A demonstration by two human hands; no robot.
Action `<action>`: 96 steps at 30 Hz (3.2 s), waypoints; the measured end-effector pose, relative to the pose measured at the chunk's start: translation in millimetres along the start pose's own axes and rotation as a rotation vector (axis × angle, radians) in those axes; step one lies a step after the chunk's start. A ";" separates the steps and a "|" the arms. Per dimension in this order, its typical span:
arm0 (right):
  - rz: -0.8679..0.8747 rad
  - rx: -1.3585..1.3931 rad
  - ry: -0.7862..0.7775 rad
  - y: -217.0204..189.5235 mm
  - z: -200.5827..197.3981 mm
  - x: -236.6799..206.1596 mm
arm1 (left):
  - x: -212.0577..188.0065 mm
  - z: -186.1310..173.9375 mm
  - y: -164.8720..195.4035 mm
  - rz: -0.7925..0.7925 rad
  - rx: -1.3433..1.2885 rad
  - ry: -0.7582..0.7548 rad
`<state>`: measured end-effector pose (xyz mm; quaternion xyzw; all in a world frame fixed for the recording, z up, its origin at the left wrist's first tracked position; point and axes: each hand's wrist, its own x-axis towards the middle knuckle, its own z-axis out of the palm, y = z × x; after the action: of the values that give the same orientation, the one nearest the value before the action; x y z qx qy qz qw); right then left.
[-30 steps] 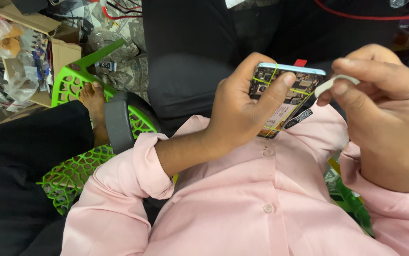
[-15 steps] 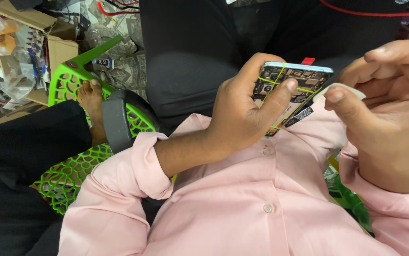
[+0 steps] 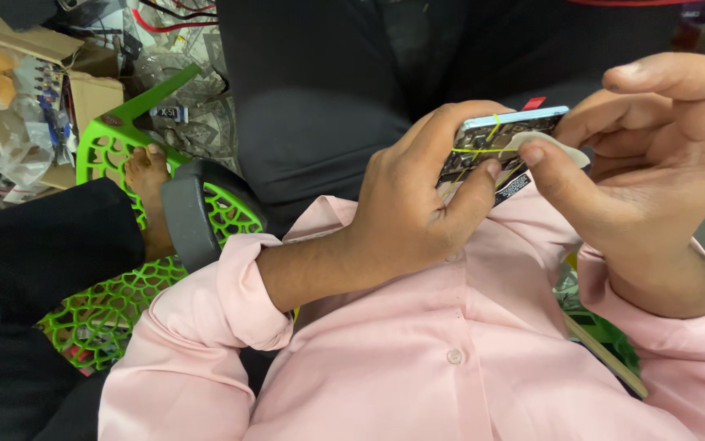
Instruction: The person secures a disassembled smartphone with a rubber band, applies tape to the edges, and uses a metal tool to adjust internal components. They then remove the rubber band, pick up a light blue back cover, and wipe it with a cloth.
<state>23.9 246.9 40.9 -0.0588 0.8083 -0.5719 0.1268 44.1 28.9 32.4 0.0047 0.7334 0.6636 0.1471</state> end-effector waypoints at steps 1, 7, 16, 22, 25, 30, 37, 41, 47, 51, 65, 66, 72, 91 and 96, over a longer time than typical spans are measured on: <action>-0.004 0.003 0.000 -0.2 -0.5 0.3 | 0.2 0.4 0.5 0.008 0.004 0.003; -0.017 0.028 0.011 -1.8 -1.4 4.0 | 2.0 2.9 0.3 0.034 -0.002 -0.004; -0.011 0.058 0.027 -4.8 -0.8 4.2 | 3.4 6.5 1.0 0.023 -0.044 0.003; 0.000 0.072 0.032 -6.4 -0.3 3.9 | 2.4 9.2 -0.3 0.038 -0.038 0.024; -0.018 0.043 0.021 -7.7 -0.9 5.0 | 2.1 10.1 -1.0 0.048 -0.034 0.032; -0.058 -0.002 0.004 -9.4 -1.6 7.9 | 3.0 10.5 -2.7 0.050 -0.015 0.033; -0.092 -0.043 -0.013 -10.3 -1.5 10.4 | 3.5 12.5 -4.5 0.041 -0.021 0.047; -0.087 -0.016 -0.002 -9.4 -0.7 13.3 | 4.9 13.6 -4.3 0.052 -0.003 0.061; -0.135 -0.034 -0.011 -9.6 -0.3 14.4 | 6.2 14.5 -1.9 0.058 0.028 0.086; -0.121 -0.013 -0.001 -7.9 0.2 13.8 | 6.7 14.1 -2.2 0.082 0.038 0.085; -0.048 -0.002 0.031 -8.8 0.5 6.8 | 7.0 12.4 -1.4 0.084 0.020 0.085; 0.010 0.045 0.043 -8.5 -0.1 7.0 | 6.8 12.4 -1.9 0.083 0.012 0.082; 0.076 0.113 -0.024 -12.3 -6.4 8.3 | 7.5 13.1 -3.0 0.091 -0.062 0.067; -0.113 -0.037 0.009 -18.9 5.0 5.2 | 6.9 12.3 -10.3 0.017 -0.136 0.073; -0.058 -0.051 0.023 -17.8 3.4 4.2 | 6.7 10.4 -11.6 0.014 -0.148 0.063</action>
<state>19.9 236.7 56.0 -0.0788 0.8221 -0.5550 0.0995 42.1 39.1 18.9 -0.0219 0.6864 0.7170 0.1192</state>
